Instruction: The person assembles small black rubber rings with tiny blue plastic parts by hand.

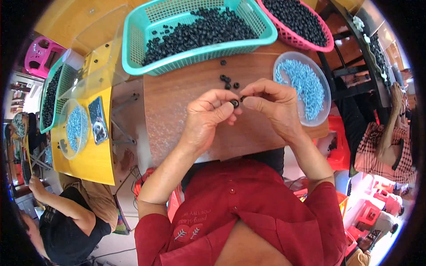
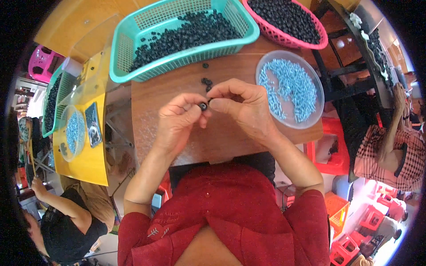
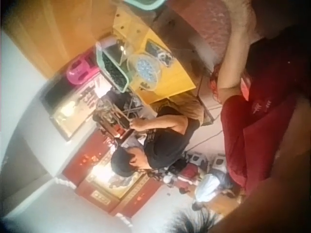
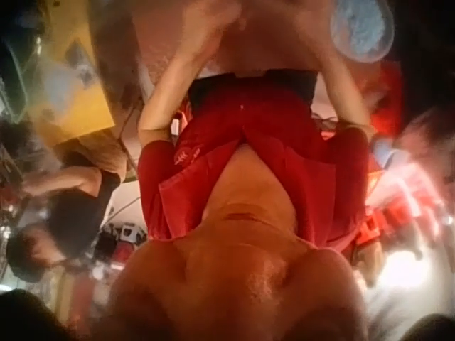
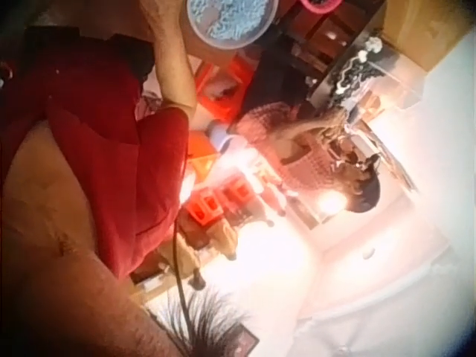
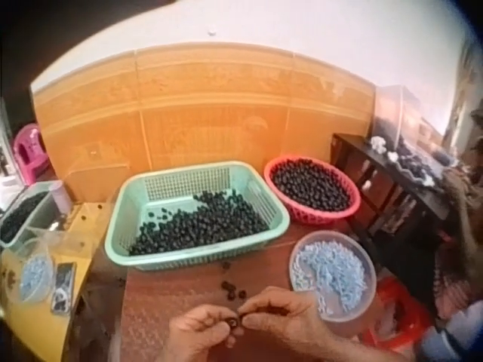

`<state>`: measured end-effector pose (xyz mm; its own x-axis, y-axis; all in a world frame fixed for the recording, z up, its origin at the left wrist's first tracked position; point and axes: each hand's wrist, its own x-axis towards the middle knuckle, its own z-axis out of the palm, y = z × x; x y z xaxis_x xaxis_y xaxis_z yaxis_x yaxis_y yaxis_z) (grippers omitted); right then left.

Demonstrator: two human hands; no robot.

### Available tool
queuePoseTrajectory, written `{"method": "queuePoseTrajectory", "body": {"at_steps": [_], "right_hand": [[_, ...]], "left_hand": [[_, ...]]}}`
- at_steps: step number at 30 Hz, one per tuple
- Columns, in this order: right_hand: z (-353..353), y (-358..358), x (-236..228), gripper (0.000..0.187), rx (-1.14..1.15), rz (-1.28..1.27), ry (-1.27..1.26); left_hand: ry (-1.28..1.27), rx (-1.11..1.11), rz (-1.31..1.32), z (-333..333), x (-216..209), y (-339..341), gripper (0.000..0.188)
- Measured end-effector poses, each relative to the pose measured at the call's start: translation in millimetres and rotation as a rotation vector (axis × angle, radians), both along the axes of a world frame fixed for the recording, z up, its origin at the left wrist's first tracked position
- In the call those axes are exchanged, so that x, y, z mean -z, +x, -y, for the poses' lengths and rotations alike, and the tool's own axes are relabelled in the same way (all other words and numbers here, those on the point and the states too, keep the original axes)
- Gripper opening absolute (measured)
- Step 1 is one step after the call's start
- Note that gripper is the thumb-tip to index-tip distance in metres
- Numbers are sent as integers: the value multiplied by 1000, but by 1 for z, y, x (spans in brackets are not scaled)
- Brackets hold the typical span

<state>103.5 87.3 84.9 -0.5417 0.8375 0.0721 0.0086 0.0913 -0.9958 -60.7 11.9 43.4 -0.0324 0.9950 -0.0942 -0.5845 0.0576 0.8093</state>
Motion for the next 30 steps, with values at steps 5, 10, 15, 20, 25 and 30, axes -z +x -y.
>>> {"method": "queuePoseTrajectory", "body": {"at_steps": [5,10,15,20,25,30], "right_hand": [[26,10,-2,17,63,-126,-18],[42,23,1,16,124,-94,169],[47,37,2,18,158,-10,490],[46,47,12,17,156,-43,583],[45,54,17,19,173,-57,685],[42,53,18,23,195,62,973]], "left_hand": [[21,-80,-31,24,-15,24,20],[15,-220,-66,38,-20,49,22],[40,-223,-122,41,-16,64,23],[29,-234,-143,42,-19,73,23],[-39,-163,-106,42,-22,75,21],[-79,-147,-112,40,-21,76,20]]}}
